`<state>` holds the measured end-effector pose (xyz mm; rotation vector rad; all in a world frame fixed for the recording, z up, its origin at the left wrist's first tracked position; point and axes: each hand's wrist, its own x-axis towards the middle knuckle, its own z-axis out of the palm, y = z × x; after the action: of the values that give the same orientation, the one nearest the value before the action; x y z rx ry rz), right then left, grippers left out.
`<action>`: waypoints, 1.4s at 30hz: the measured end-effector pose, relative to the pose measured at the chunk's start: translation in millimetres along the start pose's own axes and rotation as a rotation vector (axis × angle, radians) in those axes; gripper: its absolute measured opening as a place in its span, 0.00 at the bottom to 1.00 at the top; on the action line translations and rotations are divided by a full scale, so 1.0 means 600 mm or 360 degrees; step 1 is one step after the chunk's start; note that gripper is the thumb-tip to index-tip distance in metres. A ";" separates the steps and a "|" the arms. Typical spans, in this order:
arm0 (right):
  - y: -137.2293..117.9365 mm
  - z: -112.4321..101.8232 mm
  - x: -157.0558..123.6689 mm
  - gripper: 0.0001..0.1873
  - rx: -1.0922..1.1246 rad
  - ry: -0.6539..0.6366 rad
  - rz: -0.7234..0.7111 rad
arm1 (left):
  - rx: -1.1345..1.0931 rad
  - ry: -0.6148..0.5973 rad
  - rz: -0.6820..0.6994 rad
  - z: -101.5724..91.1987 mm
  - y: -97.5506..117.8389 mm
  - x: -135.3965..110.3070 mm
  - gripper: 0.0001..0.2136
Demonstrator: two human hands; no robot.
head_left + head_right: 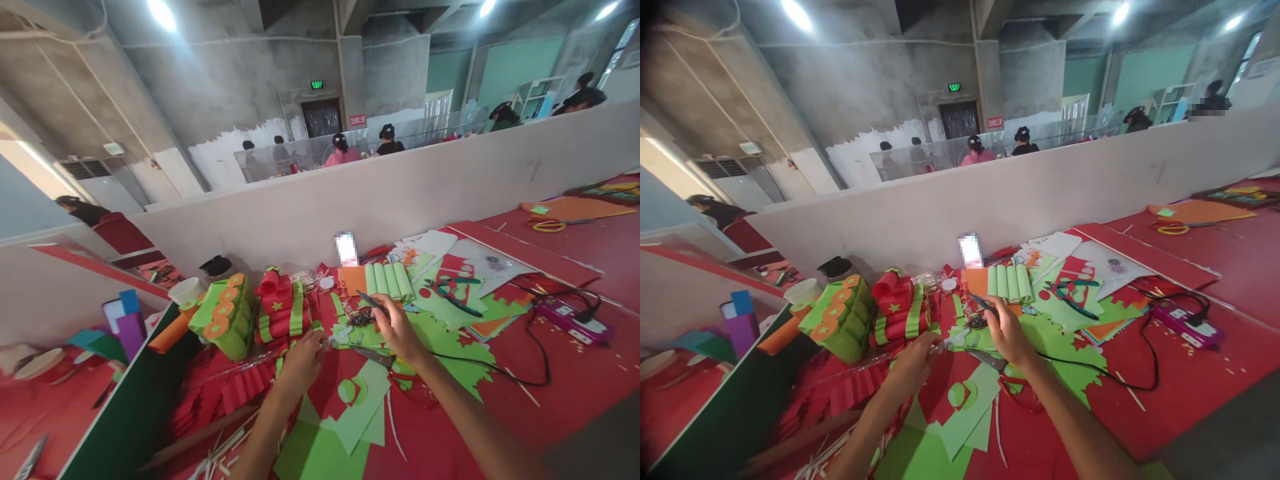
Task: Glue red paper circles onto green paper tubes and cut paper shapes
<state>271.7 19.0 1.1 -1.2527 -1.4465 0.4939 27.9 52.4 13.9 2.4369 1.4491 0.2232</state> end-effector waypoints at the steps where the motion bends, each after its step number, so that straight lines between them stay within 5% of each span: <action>1: -0.001 -0.008 0.003 0.14 -0.0022 0.0033 -0.0015 | 0.0004 -0.0003 0.0011 0.001 0.007 0.006 0.09; 11: 0.033 -0.091 0.027 0.11 -0.0067 0.0042 0.0027 | -0.0051 0.0000 0.0087 0.021 0.053 0.018 0.09; 19: 0.051 -0.092 0.030 0.04 -0.0182 -0.0262 -0.0100 | 0.0330 0.0104 -0.0085 0.064 0.116 0.058 0.08; 28: 0.068 -0.097 0.027 0.06 -0.0450 -0.0650 -0.0167 | 0.0481 0.0098 0.0120 0.063 0.132 0.053 0.09; 42: 0.056 -0.096 0.023 0.05 -0.0404 -0.0713 -0.0140 | 0.0480 0.0122 0.0181 0.058 0.138 0.038 0.07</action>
<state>339.4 24.4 -3.2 -1.3219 -1.9834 0.5679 117.2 29.4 8.0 2.7839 1.4693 0.1309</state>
